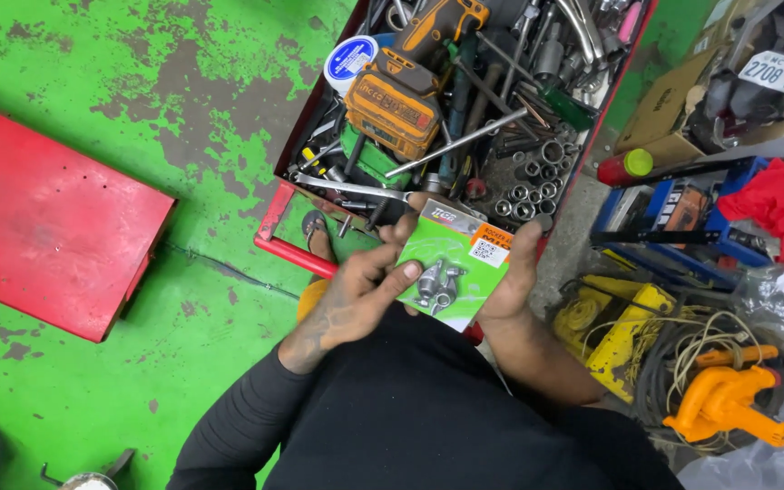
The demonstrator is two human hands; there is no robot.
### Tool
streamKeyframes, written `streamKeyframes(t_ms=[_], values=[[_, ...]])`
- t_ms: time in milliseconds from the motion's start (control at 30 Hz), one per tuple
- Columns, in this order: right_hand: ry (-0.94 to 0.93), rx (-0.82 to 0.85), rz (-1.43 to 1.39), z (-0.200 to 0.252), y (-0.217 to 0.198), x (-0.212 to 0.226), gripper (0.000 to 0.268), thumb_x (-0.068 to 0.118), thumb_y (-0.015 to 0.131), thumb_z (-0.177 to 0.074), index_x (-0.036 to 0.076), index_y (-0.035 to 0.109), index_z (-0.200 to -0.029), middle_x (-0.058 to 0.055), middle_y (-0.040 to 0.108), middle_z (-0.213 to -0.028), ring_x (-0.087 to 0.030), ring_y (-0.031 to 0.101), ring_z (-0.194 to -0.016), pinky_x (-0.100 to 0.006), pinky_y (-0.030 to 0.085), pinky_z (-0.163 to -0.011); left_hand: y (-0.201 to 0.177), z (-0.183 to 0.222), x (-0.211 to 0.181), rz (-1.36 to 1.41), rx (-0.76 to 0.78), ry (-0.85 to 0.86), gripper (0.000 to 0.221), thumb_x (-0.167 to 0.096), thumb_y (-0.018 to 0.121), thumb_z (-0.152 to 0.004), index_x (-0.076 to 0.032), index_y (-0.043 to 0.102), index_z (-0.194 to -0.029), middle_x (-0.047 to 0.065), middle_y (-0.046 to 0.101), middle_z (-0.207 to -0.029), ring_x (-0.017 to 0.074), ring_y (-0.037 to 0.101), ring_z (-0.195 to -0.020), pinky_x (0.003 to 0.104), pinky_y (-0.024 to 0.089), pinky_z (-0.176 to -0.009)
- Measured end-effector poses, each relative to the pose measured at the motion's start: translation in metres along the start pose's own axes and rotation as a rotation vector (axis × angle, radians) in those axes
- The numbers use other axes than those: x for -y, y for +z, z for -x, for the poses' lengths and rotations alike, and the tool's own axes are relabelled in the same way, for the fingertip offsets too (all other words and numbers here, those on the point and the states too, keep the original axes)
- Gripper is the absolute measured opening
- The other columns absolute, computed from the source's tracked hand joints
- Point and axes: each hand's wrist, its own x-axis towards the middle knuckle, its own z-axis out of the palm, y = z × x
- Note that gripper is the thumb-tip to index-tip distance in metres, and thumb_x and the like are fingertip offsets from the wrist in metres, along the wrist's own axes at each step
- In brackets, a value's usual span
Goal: The person walks through a service bay, opens a package containing a spark plug, and uses a wrench to inspect or adjust it at a tool cart.
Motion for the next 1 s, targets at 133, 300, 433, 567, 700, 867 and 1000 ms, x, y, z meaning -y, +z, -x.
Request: streamKeyframes(t_ms=[133, 300, 433, 567, 700, 867, 1000], values=[[0.132, 0.184, -0.039, 0.007, -0.03, 0.008, 0.109, 0.087, 0.037, -0.087, -0.001, 0.04, -0.151, -0.025, 0.054, -0.125, -0.044, 0.066, -0.099, -0.052, 0.064, -0.074, -0.002, 0.013, 0.005, -0.274, 0.052, 0.125, 0.031, -0.025, 0.054, -0.105, 0.004, 0.063, -0.099, 0.025, 0.066, -0.064, 0.0251, 0.064, -0.057, 0.042, 0.056, -0.061], [0.145, 0.142, -0.089, 0.009, -0.006, 0.015, 0.109, 0.085, 0.041, -0.089, -0.005, 0.041, -0.15, -0.021, 0.055, -0.126, -0.039, 0.056, -0.127, -0.053, 0.044, -0.116, 0.01, 0.025, 0.018, -0.583, -0.089, 0.32, 0.07, -0.028, 0.082, -0.087, 0.011, 0.047, -0.133, 0.028, 0.066, -0.063, 0.0477, 0.07, -0.059, 0.048, 0.06, -0.06], [0.134, 0.137, -0.125, 0.008, -0.014, 0.009, 0.118, 0.09, 0.036, -0.084, -0.008, 0.036, -0.15, -0.025, 0.051, -0.12, -0.044, 0.057, -0.123, -0.06, 0.044, -0.113, 0.015, 0.01, -0.006, -0.576, -0.095, 0.308, 0.057, -0.025, 0.082, -0.087, 0.011, 0.054, -0.12, 0.022, 0.067, -0.06, 0.039, 0.074, -0.06, 0.039, 0.06, -0.061], [0.12, 0.102, -0.105, 0.006, -0.015, 0.008, 0.117, 0.091, 0.032, -0.084, -0.009, 0.042, -0.144, -0.026, 0.053, -0.111, -0.044, 0.058, -0.111, -0.058, 0.045, -0.108, 0.011, 0.011, -0.001, -0.617, -0.093, 0.345, 0.055, -0.025, 0.084, -0.082, 0.008, 0.057, -0.116, 0.013, 0.067, -0.054, 0.0361, 0.066, -0.045, 0.038, 0.06, -0.057], [0.121, 0.103, -0.146, 0.006, -0.02, 0.004, 0.121, 0.094, 0.032, -0.08, -0.01, 0.044, -0.143, -0.026, 0.054, -0.108, -0.045, 0.058, -0.108, -0.058, 0.046, -0.105, 0.013, 0.011, -0.002, -0.609, -0.114, 0.358, 0.051, -0.022, 0.083, -0.082, 0.008, 0.057, -0.115, 0.016, 0.064, -0.053, 0.0371, 0.067, -0.046, 0.039, 0.058, -0.054], [0.134, 0.072, -0.132, 0.007, -0.006, 0.009, 0.123, 0.096, 0.03, -0.077, -0.009, 0.047, -0.139, -0.025, 0.055, -0.108, -0.042, 0.06, -0.109, -0.055, 0.047, -0.107, 0.014, 0.012, -0.005, -0.604, -0.118, 0.344, 0.049, -0.023, 0.082, -0.083, 0.006, 0.057, -0.113, 0.018, 0.062, -0.054, 0.0394, 0.067, -0.048, 0.041, 0.058, -0.053], [0.132, 0.053, -0.117, 0.006, -0.009, 0.006, 0.119, 0.094, 0.026, -0.081, -0.008, 0.047, -0.139, -0.026, 0.055, -0.107, -0.043, 0.06, -0.106, -0.056, 0.048, -0.106, 0.015, 0.012, -0.004, -0.581, -0.122, 0.329, 0.046, -0.022, 0.082, -0.084, 0.006, 0.057, -0.111, 0.018, 0.061, -0.054, 0.0389, 0.067, -0.047, 0.041, 0.057, -0.053]])
